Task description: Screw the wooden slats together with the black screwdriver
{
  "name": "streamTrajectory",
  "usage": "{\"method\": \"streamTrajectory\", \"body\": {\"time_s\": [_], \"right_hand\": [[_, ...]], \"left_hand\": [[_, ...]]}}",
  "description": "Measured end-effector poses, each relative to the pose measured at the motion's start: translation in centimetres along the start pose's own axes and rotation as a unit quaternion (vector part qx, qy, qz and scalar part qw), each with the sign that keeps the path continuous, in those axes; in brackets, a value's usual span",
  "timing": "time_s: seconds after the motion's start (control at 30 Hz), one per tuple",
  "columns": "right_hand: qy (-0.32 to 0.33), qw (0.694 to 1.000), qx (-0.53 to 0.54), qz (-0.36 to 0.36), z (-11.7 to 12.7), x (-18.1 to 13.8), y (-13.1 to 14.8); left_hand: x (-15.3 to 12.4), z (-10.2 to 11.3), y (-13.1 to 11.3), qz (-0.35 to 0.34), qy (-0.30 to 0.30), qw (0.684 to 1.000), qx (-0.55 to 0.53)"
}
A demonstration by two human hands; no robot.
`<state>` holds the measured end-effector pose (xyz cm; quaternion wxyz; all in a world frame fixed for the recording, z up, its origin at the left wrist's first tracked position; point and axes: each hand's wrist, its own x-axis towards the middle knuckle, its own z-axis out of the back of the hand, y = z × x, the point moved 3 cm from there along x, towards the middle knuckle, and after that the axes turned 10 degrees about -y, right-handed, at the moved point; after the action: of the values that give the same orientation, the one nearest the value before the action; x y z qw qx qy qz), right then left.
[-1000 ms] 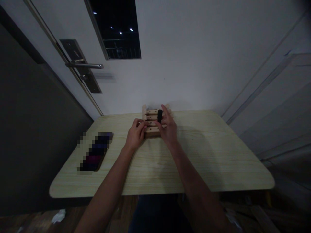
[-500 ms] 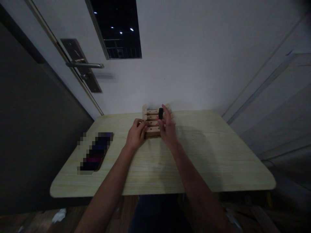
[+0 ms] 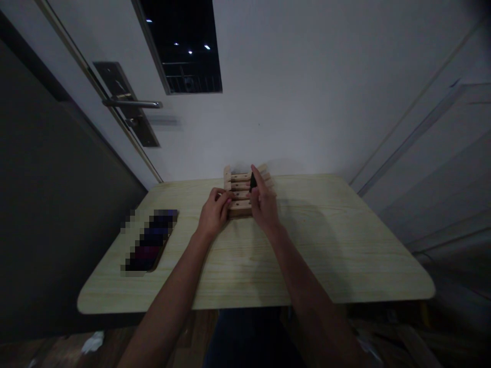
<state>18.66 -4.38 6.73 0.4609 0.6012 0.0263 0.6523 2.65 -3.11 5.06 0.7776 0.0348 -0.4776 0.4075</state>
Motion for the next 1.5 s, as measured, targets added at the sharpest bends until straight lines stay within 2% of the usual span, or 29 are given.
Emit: {"method": "streamTrajectory", "body": {"time_s": [0.13, 0.5, 0.9, 1.13, 1.5], "right_hand": [[0.010, 1.000, 0.009, 0.005, -0.28, -0.11, -0.17], [-0.033, 0.999, 0.000, -0.018, -0.23, 0.17, -0.72], [-0.018, 1.000, 0.023, 0.002, -0.20, 0.10, -0.37], [-0.059, 0.998, -0.023, 0.014, -0.10, 0.35, -0.49], [-0.026, 0.999, -0.019, 0.001, 0.24, 0.04, -0.06]], "left_hand": [[0.01, -0.01, 0.04, -0.003, -0.004, 1.000, 0.002], [0.04, -0.12, -0.01, -0.009, -0.004, 1.000, 0.000], [0.01, -0.09, 0.03, -0.004, -0.006, 1.000, -0.001], [0.00, -0.08, 0.02, -0.007, -0.004, 1.000, 0.004], [-0.03, -0.18, 0.11, -0.006, -0.009, 1.000, 0.001]]}}
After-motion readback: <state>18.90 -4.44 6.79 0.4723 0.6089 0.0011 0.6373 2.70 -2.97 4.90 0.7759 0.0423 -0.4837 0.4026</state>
